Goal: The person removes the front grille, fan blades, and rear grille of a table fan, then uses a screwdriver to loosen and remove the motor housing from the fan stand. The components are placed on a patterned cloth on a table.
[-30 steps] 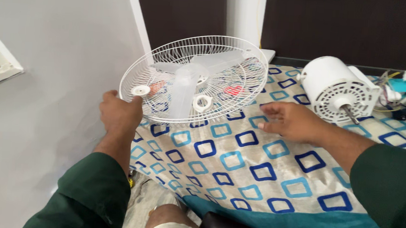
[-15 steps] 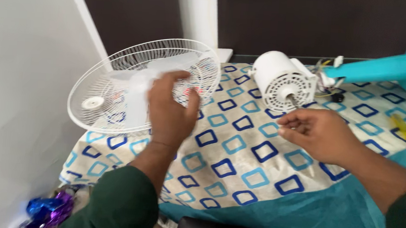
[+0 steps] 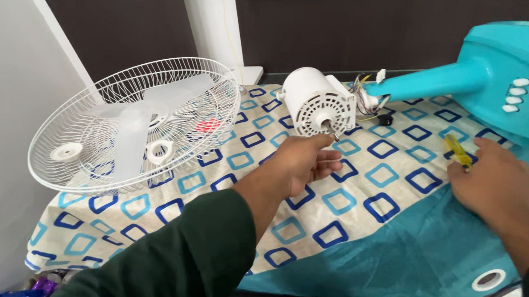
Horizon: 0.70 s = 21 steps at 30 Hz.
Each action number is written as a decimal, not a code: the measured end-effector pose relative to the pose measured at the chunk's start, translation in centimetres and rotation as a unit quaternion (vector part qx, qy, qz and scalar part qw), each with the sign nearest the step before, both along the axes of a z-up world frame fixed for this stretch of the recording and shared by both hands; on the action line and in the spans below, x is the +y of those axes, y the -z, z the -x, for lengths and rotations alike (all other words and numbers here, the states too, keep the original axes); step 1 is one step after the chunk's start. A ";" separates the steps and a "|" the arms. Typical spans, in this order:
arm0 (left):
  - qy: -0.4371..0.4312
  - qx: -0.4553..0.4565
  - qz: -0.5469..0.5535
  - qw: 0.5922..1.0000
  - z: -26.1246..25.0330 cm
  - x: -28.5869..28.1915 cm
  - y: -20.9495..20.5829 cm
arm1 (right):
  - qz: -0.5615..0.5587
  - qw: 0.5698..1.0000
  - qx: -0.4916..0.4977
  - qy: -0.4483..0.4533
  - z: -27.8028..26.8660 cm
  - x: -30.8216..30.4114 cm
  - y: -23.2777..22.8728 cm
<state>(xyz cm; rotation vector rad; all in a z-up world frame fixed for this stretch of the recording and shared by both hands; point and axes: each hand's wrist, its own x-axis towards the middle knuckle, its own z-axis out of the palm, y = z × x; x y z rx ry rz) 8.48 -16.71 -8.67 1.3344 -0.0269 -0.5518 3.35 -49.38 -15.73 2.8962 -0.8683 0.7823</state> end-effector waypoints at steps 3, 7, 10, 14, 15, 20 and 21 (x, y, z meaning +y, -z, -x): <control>-0.014 0.043 0.038 0.998 -0.9 -1.6 -0.2 | -0.005 1.000 0.011 -0.009 -0.1 0.1 0.3; -0.055 0.056 0.062 0.995 -2.2 -2.8 -0.6 | -0.071 0.997 0.014 -0.011 0.6 0.5 -0.1; -0.088 0.045 -0.005 0.995 -2.7 -3.5 -0.2 | -0.081 0.996 0.003 -0.022 1.0 0.7 -0.4; -0.069 0.008 0.033 0.997 -3.7 -3.2 0.1 | -0.069 0.997 0.017 -0.010 0.9 0.7 -0.4; -0.073 0.008 0.036 0.997 -4.2 -2.7 -0.1 | -0.071 0.997 0.012 -0.011 0.8 0.6 -0.4; -0.056 -0.004 0.004 0.998 -4.4 -0.8 0.0 | -0.057 0.998 -0.004 -0.025 0.9 0.5 -0.5; -0.047 -0.004 -0.004 0.999 -4.2 -0.7 0.3 | -0.058 0.998 0.010 -0.015 0.9 0.5 -0.4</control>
